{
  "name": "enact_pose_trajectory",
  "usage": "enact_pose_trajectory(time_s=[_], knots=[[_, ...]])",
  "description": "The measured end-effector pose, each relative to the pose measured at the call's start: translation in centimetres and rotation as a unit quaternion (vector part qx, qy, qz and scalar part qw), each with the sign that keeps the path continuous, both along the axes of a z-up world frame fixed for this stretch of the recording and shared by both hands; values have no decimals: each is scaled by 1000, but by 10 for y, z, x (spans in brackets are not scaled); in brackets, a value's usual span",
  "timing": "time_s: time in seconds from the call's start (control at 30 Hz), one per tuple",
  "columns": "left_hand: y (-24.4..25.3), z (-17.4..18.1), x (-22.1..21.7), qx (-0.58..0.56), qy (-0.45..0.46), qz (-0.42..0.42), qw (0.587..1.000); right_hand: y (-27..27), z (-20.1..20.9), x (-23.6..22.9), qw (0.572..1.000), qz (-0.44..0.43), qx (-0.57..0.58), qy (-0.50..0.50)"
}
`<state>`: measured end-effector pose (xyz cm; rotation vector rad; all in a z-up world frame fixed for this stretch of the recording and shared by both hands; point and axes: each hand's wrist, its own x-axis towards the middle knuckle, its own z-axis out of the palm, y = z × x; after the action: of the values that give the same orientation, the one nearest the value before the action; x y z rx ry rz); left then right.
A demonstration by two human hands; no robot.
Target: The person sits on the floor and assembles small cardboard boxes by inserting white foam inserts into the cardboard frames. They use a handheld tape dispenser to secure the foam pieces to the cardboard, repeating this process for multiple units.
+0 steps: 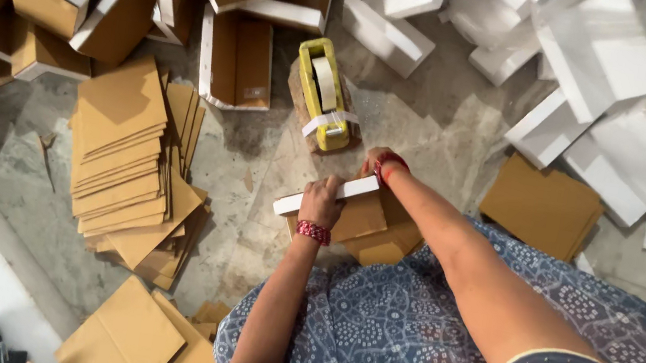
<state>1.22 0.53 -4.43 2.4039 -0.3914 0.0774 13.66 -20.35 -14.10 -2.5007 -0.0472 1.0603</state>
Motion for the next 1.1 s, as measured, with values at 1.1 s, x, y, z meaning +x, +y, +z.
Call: enact_pose_trajectory(time_s=[1.1], knots=[[-11, -3, 5, -261, 150, 75, 951, 49, 67, 71, 947, -132, 175, -235]])
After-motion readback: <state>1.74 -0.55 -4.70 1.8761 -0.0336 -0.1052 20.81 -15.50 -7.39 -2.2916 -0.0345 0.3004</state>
